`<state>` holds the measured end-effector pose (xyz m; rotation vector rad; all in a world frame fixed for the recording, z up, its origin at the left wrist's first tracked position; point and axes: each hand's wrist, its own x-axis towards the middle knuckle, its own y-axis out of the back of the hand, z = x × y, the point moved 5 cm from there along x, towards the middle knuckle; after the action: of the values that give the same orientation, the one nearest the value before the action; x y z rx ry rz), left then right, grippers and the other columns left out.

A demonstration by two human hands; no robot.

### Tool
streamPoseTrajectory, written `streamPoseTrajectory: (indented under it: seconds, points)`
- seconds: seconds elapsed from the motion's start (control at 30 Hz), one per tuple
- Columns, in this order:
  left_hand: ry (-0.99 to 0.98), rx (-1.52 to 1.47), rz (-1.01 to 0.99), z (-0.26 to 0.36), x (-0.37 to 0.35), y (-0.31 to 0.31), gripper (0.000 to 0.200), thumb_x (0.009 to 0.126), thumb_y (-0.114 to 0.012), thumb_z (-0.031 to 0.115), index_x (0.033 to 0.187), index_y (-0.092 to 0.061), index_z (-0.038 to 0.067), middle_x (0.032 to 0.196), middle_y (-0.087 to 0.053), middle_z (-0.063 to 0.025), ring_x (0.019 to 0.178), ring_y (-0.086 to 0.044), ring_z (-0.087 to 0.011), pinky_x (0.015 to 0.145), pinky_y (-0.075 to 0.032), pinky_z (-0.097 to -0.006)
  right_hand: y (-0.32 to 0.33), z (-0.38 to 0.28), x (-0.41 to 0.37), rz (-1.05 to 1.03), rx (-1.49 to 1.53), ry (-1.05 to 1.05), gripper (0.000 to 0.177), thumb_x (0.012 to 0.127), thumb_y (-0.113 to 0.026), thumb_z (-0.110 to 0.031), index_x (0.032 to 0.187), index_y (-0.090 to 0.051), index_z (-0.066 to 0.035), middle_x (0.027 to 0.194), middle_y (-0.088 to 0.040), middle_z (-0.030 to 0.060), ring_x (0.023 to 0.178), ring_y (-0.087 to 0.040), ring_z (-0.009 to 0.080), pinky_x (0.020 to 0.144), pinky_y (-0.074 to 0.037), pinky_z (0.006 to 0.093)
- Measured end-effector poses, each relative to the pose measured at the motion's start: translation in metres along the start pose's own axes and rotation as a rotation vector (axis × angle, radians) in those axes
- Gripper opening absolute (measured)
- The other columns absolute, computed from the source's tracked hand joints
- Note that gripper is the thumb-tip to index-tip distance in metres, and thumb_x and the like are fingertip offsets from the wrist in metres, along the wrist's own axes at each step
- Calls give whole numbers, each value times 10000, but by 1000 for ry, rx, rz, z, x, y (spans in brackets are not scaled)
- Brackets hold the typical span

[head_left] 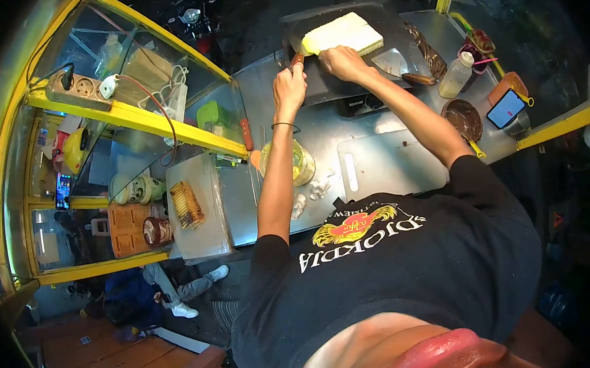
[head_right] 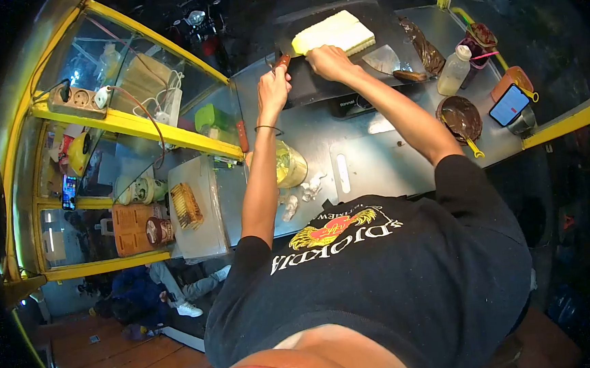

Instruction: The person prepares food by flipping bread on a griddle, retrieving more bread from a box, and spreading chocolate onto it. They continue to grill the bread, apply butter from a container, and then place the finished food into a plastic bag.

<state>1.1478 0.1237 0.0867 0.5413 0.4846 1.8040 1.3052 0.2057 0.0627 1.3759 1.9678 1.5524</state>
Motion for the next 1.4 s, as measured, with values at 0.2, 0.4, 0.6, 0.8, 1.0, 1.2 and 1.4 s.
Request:
streamPoseTrajectory:
  seconds: [0.2, 0.4, 0.6, 0.8, 1.0, 1.2, 1.4]
  points:
    - [85, -105, 33, -15, -7, 0, 473, 915, -478, 408, 697, -621, 13, 539, -582, -74, 525, -593, -171, 526, -435, -316, -6, 119, 22, 206, 986, -738, 207, 910, -572, -159, 884, -702, 1, 656, -631, 122, 500, -536, 187, 423, -386, 341]
    - [69, -15, 3, -1, -22, 5, 493, 925, -458, 417, 747, -649, -1, 634, -638, -170, 672, -659, -346, 657, -485, -443, 45, 151, 17, 415, 175, -564, 251, 910, -562, -264, 983, -715, -79, 856, -694, 203, 740, -690, 302, 642, -530, 423]
    - [-70, 154, 4, 0, -13, -19, 486, 934, -460, 405, 806, -667, -16, 766, -659, -247, 783, -650, -423, 731, -487, -492, 15, 65, 20, 101, 356, 61, 278, 866, -559, -157, 1096, -709, -115, 1010, -672, 227, 907, -676, 365, 830, -521, 422]
    - [-111, 181, 9, -3, -20, -18, 523, 938, -456, 420, 814, -653, -49, 813, -644, -295, 824, -631, -462, 779, -475, -519, 52, 84, 2, 45, -286, -173, 168, 818, -536, -147, 833, -666, -43, 856, -667, 257, 858, -667, 404, 713, -515, 512]
    - [-136, 256, 48, 12, -21, -25, 494, 934, -471, 392, 838, -652, -57, 837, -637, -314, 828, -628, -474, 770, -487, -521, 102, 84, 0, 202, -123, -349, 225, 878, -519, -198, 926, -708, -86, 890, -673, 245, 908, -664, 390, 750, -525, 499]
    - [-69, 57, 36, -12, -4, -23, 504, 935, -451, 398, 817, -659, -47, 804, -657, -281, 814, -651, -440, 758, -491, -498, 102, 57, -14, 14, -23, -85, 249, 891, -530, -196, 1005, -704, -60, 953, -677, 215, 915, -662, 370, 793, -519, 449]
    - [85, -60, 33, 9, -102, 21, 492, 947, -473, 415, 711, -618, 8, 533, -579, -116, 524, -616, -261, 551, -464, -382, 94, 114, -38, -133, -243, 73, 218, 923, -444, -151, 878, -626, -39, 890, -642, 244, 852, -614, 441, 696, -499, 482]
